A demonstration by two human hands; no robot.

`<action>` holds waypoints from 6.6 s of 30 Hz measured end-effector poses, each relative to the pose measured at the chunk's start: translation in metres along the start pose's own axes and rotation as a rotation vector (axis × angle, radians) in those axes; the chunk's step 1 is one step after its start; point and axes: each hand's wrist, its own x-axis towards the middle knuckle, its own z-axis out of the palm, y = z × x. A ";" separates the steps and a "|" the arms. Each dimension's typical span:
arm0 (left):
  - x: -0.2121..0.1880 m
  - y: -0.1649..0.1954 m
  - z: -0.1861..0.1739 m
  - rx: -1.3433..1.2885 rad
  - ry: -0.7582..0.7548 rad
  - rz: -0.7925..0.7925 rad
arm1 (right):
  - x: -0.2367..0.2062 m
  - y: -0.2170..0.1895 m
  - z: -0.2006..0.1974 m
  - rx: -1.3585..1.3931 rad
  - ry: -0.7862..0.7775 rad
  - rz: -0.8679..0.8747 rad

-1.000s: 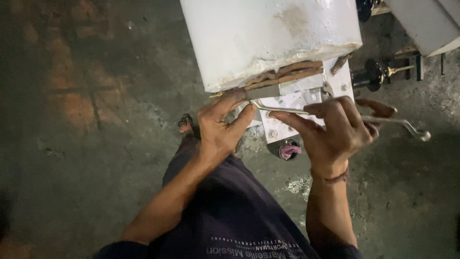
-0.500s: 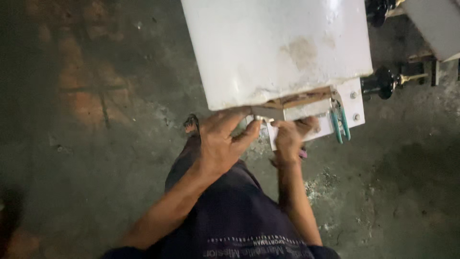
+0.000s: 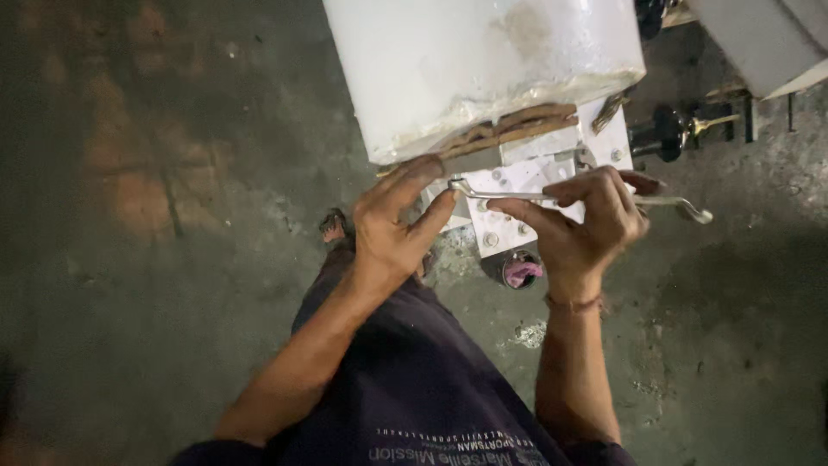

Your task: The person uses a spanner to tighten bolts on a metal bracket mounted beneath a large white tank on a bolted base plate, holding the bracket with one hand while turning the wrench with the other. They repeatedly reposition fasteners and at one point reach into a small bucket on the floor before resuming work on the bracket.

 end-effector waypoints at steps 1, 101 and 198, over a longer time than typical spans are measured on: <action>0.000 -0.001 0.001 -0.021 0.016 -0.022 | 0.009 -0.007 -0.005 -0.083 0.007 -0.052; 0.001 -0.002 -0.002 -0.054 0.027 -0.007 | 0.007 -0.021 -0.010 -0.253 0.081 -0.183; 0.001 -0.009 -0.014 -0.051 -0.190 -0.051 | -0.063 0.042 0.045 0.313 0.275 0.129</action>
